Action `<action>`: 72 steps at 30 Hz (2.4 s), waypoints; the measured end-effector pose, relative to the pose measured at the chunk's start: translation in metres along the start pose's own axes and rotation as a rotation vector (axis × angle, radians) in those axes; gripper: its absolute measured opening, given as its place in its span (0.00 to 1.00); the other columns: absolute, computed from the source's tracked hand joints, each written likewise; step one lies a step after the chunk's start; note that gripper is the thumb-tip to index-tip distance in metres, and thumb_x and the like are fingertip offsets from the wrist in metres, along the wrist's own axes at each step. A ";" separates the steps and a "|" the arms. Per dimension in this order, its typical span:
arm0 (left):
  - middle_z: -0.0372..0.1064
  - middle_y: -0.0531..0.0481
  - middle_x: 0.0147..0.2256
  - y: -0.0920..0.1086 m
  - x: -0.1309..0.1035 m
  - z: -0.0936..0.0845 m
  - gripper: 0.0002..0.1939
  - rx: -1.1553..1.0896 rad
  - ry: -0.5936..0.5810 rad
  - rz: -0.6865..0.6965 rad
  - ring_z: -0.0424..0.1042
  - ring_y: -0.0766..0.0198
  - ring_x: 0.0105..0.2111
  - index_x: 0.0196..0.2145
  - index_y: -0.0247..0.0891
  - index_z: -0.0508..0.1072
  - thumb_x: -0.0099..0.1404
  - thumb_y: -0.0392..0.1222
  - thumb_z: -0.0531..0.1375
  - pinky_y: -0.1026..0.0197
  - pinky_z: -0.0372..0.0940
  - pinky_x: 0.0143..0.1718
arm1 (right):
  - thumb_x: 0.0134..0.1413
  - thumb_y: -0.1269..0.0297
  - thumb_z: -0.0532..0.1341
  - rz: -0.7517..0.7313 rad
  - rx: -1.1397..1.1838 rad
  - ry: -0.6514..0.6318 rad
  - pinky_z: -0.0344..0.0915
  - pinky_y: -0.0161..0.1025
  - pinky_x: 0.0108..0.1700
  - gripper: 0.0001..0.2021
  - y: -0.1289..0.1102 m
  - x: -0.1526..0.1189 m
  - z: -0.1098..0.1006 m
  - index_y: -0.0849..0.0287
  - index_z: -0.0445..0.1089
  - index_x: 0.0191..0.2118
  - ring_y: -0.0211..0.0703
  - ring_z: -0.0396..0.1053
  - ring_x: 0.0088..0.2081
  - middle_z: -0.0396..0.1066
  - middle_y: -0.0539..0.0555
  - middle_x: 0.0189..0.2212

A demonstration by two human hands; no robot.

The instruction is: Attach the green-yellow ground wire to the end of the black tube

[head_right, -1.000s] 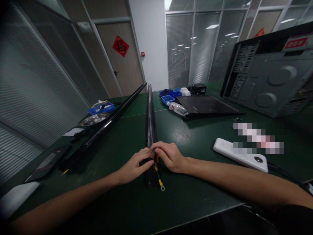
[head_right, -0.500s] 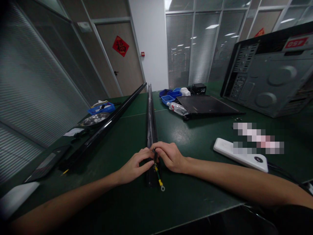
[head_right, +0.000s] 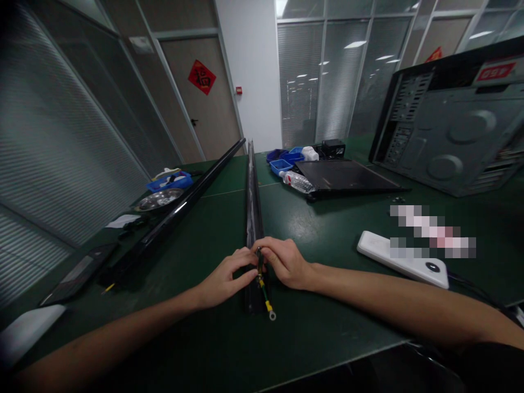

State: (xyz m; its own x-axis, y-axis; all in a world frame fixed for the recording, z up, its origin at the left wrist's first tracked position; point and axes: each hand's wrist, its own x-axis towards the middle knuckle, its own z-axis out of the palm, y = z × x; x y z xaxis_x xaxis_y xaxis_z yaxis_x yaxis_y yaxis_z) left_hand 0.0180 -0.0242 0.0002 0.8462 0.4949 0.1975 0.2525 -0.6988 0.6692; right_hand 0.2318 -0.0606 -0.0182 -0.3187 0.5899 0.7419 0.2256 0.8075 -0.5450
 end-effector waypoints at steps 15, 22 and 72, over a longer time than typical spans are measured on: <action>0.73 0.46 0.44 0.002 -0.002 -0.002 0.10 -0.036 0.016 -0.021 0.69 0.56 0.47 0.44 0.38 0.75 0.76 0.42 0.54 0.53 0.62 0.53 | 0.76 0.63 0.48 0.049 -0.001 0.056 0.69 0.32 0.29 0.13 0.004 -0.004 0.001 0.59 0.67 0.51 0.36 0.72 0.24 0.71 0.48 0.26; 0.73 0.46 0.44 -0.004 -0.001 0.001 0.11 -0.044 0.014 -0.014 0.69 0.57 0.47 0.44 0.38 0.75 0.77 0.41 0.53 0.54 0.62 0.54 | 0.75 0.62 0.49 0.028 -0.014 0.066 0.69 0.32 0.28 0.12 0.003 -0.004 0.001 0.58 0.67 0.52 0.37 0.73 0.24 0.72 0.49 0.26; 0.73 0.47 0.43 -0.004 0.001 0.003 0.11 -0.041 0.004 0.040 0.69 0.57 0.47 0.45 0.38 0.74 0.78 0.38 0.52 0.56 0.61 0.52 | 0.72 0.58 0.57 0.059 0.067 0.002 0.66 0.32 0.28 0.09 0.006 -0.005 0.002 0.59 0.67 0.43 0.37 0.71 0.23 0.69 0.47 0.25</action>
State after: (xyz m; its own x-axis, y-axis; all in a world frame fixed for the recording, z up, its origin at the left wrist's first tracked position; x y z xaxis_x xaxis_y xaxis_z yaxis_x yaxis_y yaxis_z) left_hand 0.0189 -0.0219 -0.0045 0.8532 0.4692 0.2276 0.1989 -0.6963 0.6897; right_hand 0.2328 -0.0582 -0.0257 -0.3050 0.6368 0.7082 0.1815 0.7688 -0.6131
